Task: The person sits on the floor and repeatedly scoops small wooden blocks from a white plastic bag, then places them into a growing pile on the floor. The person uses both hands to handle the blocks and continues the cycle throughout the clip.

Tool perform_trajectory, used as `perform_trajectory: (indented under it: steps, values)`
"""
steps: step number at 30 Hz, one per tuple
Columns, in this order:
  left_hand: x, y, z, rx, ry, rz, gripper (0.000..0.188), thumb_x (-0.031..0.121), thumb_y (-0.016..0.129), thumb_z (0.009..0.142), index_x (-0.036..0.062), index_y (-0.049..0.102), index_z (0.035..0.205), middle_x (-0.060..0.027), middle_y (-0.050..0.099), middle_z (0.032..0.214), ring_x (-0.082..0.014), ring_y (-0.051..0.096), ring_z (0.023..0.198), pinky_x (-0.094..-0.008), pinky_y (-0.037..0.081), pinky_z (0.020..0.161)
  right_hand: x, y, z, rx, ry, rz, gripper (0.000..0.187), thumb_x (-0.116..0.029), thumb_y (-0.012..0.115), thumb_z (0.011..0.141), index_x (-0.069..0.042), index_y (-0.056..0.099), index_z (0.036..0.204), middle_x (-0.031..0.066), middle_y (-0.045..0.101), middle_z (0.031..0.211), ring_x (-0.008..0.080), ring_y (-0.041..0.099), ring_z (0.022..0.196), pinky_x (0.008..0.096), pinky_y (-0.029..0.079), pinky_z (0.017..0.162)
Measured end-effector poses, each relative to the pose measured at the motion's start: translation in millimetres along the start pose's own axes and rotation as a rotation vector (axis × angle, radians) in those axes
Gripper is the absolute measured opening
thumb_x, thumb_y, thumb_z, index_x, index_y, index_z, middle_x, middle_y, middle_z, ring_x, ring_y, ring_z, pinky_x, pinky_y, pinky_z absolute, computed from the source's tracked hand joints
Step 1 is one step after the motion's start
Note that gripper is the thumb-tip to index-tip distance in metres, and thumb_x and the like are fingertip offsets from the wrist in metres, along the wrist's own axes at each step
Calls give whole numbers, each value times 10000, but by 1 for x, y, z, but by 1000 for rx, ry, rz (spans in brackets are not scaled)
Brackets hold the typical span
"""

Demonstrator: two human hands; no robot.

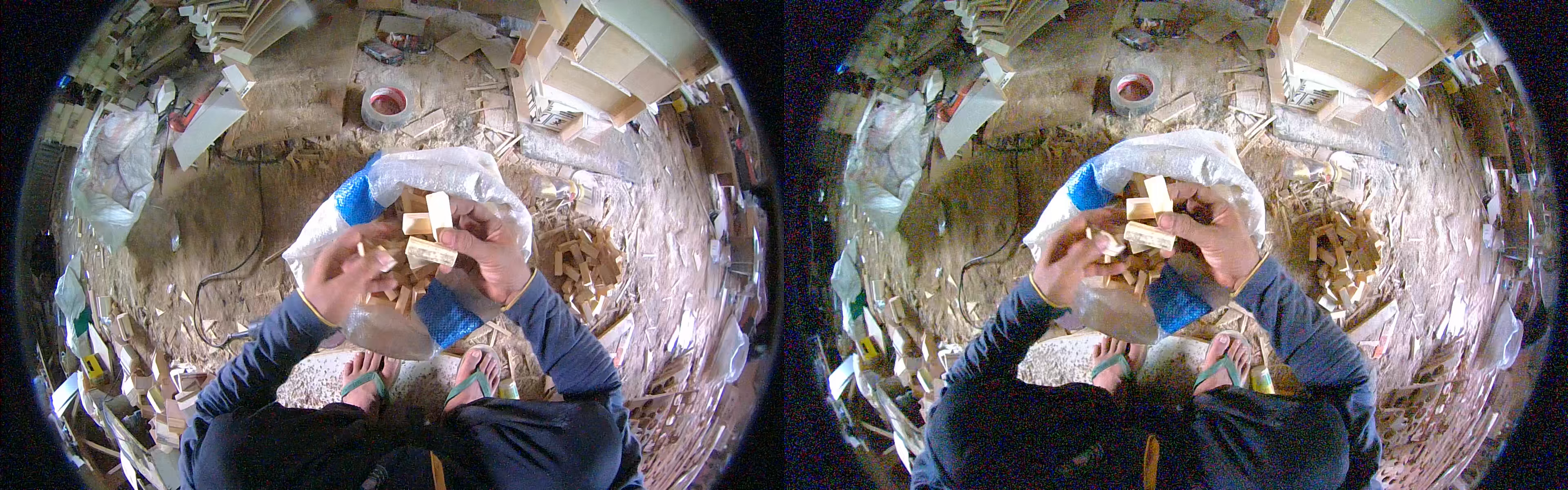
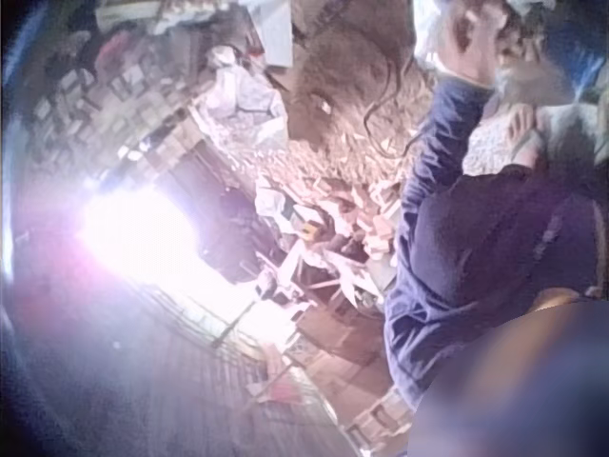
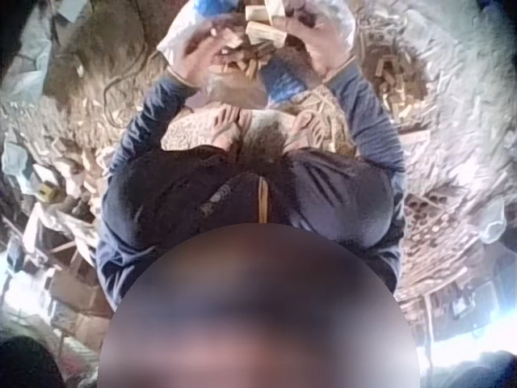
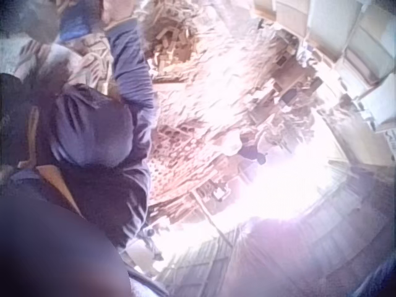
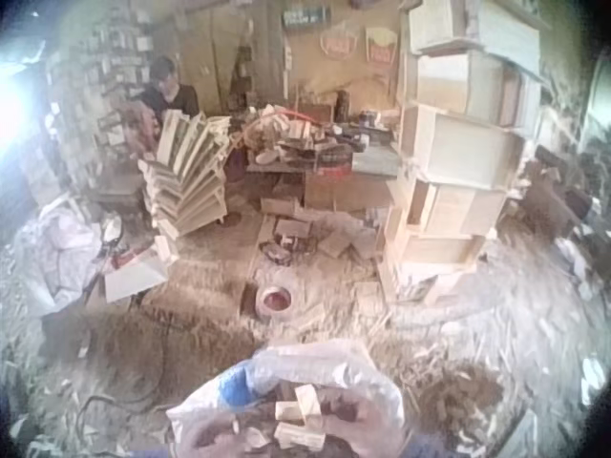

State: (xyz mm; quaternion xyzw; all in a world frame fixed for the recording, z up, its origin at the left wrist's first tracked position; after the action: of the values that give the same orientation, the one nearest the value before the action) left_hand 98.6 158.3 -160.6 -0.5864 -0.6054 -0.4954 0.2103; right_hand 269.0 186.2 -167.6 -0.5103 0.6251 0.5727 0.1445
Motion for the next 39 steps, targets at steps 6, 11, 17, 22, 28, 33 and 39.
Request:
perform_trajectory:
  steps: [6, 11, 17, 22, 28, 33, 39]
  values:
    - [5, 35, 6, -108, 228, 91, 636, 66, 656, 937, -8, 316, 1469, -124, 514, 1347, -201, 580, 1186, -346, 512, 980, -6, 2, -12, 160, -375, -302, 322, -10, 729, 863, -48, 589, 1150, 35, 656, 1049, 118, 621, 967, 273, 510, 861]
    - [3, 43, 6, -93, 199, 189, 798, 139, 802, 839, -9, 326, 1461, -113, 518, 1338, -206, 575, 1202, -334, 495, 995, -9, 6, -37, 247, -420, -358, 315, -13, 716, 877, -17, 571, 1157, 60, 669, 1051, 129, 654, 968, 279, 534, 849]
    - [12, 52, 1, -151, 176, 144, 811, 87, 830, 795, 22, 362, 1455, -123, 501, 1392, -194, 563, 1219, -329, 483, 1004, -9, 5, -43, 224, -334, -128, 330, -14, 684, 911, -20, 522, 1199, 61, 666, 1067, 116, 645, 973, 272, 537, 841]
    - [12, 46, 2, -137, 267, 91, 668, 15, 776, 825, 57, 446, 1405, -115, 440, 1473, -200, 508, 1293, -337, 454, 1047, -18, 2, -48, 232, -379, -68, 332, -9, 680, 916, -13, 512, 1202, 62, 657, 1092, 122, 634, 998, 278, 525, 881]
    - [9, 40, 6, -153, 302, -166, 438, -54, 698, 858, 64, 568, 1259, -100, 435, 1485, -219, 515, 1290, -387, 479, 1044, -28, -2, -54, 330, -441, -93, 342, -51, 696, 918, -15, 515, 1205, 72, 641, 1149, 132, 599, 1076, 299, 486, 949]
    - [-3, 32, 6, -25, 151, -300, 358, -3, 675, 871, 71, 569, 1205, -86, 490, 1438, -234, 537, 1262, -417, 495, 1018, -32, -4, -56, 360, -496, -183, 330, -62, 693, 922, -24, 523, 1203, 59, 634, 1164, 126, 593, 1057, 297, 479, 945]
    - [12, 34, 8, -42, 261, -224, 310, 11, 648, 894, 44, 578, 1194, -117, 493, 1423, -229, 527, 1267, -388, 459, 1049, -20, 6, -55, 248, -475, -258, 351, -36, 683, 910, -40, 506, 1213, 28, 610, 1099, 107, 581, 1014, 276, 480, 911]
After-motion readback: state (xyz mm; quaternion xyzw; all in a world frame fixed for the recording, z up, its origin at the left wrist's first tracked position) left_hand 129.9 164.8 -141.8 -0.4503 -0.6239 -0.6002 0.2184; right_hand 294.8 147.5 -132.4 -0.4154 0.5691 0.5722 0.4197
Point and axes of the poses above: each hand's wrist, its own z-axis towards the middle knuckle, its own y-axis out of the palm, x = y × z, the point moved 10 cm from there along z, towards the middle knuckle
